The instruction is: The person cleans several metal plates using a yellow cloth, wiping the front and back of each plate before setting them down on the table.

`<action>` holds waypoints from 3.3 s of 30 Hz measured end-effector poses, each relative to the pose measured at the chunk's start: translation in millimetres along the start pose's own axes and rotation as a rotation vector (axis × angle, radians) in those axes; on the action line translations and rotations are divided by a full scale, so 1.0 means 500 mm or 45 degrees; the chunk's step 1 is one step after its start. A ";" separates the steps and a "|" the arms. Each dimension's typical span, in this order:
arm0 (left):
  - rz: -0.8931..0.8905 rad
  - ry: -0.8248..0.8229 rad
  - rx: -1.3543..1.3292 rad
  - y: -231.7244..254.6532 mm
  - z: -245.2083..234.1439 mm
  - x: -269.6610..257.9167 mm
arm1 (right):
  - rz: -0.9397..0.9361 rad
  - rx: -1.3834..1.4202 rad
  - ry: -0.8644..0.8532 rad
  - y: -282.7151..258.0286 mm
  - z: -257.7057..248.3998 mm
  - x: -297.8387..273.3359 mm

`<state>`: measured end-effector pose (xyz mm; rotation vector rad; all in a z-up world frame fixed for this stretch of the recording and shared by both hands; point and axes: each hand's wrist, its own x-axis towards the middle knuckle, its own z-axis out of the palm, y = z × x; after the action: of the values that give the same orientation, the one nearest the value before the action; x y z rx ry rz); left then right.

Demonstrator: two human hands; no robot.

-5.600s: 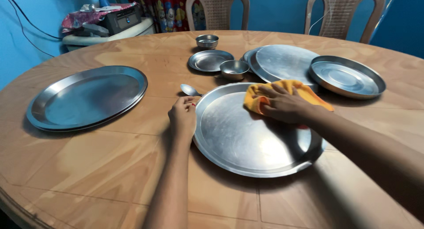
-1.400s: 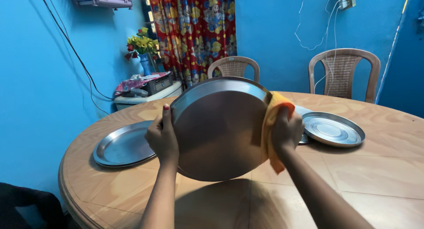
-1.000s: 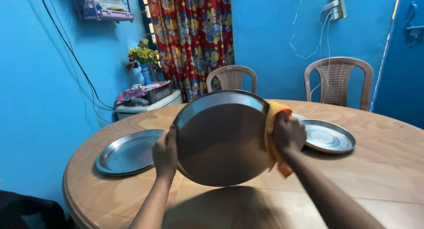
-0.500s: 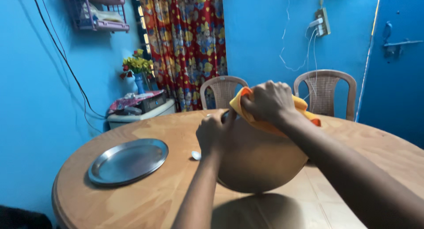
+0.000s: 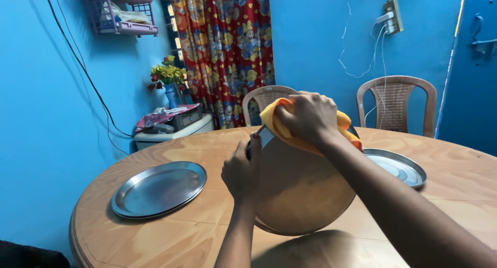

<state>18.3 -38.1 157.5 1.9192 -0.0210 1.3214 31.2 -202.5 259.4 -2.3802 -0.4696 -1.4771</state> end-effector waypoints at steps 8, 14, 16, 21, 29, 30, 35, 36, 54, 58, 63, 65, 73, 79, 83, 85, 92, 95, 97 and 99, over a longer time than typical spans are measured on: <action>-0.016 0.067 -0.072 0.002 -0.017 -0.006 | 0.345 0.070 -0.007 0.058 -0.021 -0.013; -0.006 0.090 -0.126 0.002 -0.021 -0.012 | 0.614 0.105 -0.089 0.103 -0.032 -0.037; 0.015 0.108 -0.150 0.002 -0.020 -0.014 | 0.626 0.118 -0.084 0.114 -0.034 -0.044; -0.013 0.106 -0.159 -0.015 -0.019 -0.019 | 0.645 0.140 -0.055 0.141 -0.038 -0.069; -0.053 0.141 -0.174 -0.038 -0.022 -0.026 | 0.960 0.276 0.057 0.182 -0.022 -0.135; -0.063 0.140 -0.170 -0.041 -0.024 -0.026 | 0.961 0.277 0.059 0.189 -0.018 -0.143; -0.122 0.162 -0.189 -0.071 -0.028 -0.029 | 1.184 0.417 0.006 0.238 0.026 -0.208; -0.123 0.185 -0.213 -0.081 -0.031 -0.031 | 1.183 0.416 0.007 0.245 0.041 -0.230; 0.072 -0.110 -0.268 -0.092 -0.092 -0.008 | 0.668 0.069 -0.111 0.199 -0.028 -0.142; 0.145 -0.279 -0.229 0.028 -0.066 0.030 | 0.297 -0.163 -0.118 0.148 -0.108 -0.047; 0.124 -0.390 -0.262 0.170 0.007 0.054 | -0.178 -0.402 -0.375 0.035 -0.128 0.009; 0.012 -0.396 -0.277 0.175 0.018 0.050 | -0.180 -0.332 -0.305 0.014 -0.123 0.000; -0.027 -0.233 0.006 0.123 0.020 0.015 | -0.222 -0.056 0.118 0.011 -0.081 -0.035; -0.157 -0.079 -0.080 0.077 -0.004 -0.001 | -0.130 0.044 0.210 0.042 -0.075 -0.046; -0.180 -0.020 -0.085 0.058 -0.011 -0.003 | 0.104 0.102 0.219 0.076 -0.069 -0.057; -0.220 0.018 -0.213 0.046 -0.023 -0.009 | 0.207 0.140 0.216 0.089 -0.065 -0.067; -0.310 0.042 -0.298 0.008 -0.032 -0.018 | 0.603 0.220 0.309 0.155 -0.040 -0.122; -0.312 0.115 -0.260 -0.019 -0.029 -0.018 | 0.750 0.347 0.305 0.192 -0.019 -0.171; -0.405 0.135 -0.331 -0.043 -0.037 -0.021 | 0.975 0.443 0.280 0.207 0.007 -0.217; -0.427 0.175 -0.356 -0.066 -0.047 -0.024 | 1.195 0.564 0.283 0.207 0.039 -0.283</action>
<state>8.3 -5.9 131.9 1.5177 0.1694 1.1521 31.7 -304.5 115.2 -1.6595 0.3242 -1.0158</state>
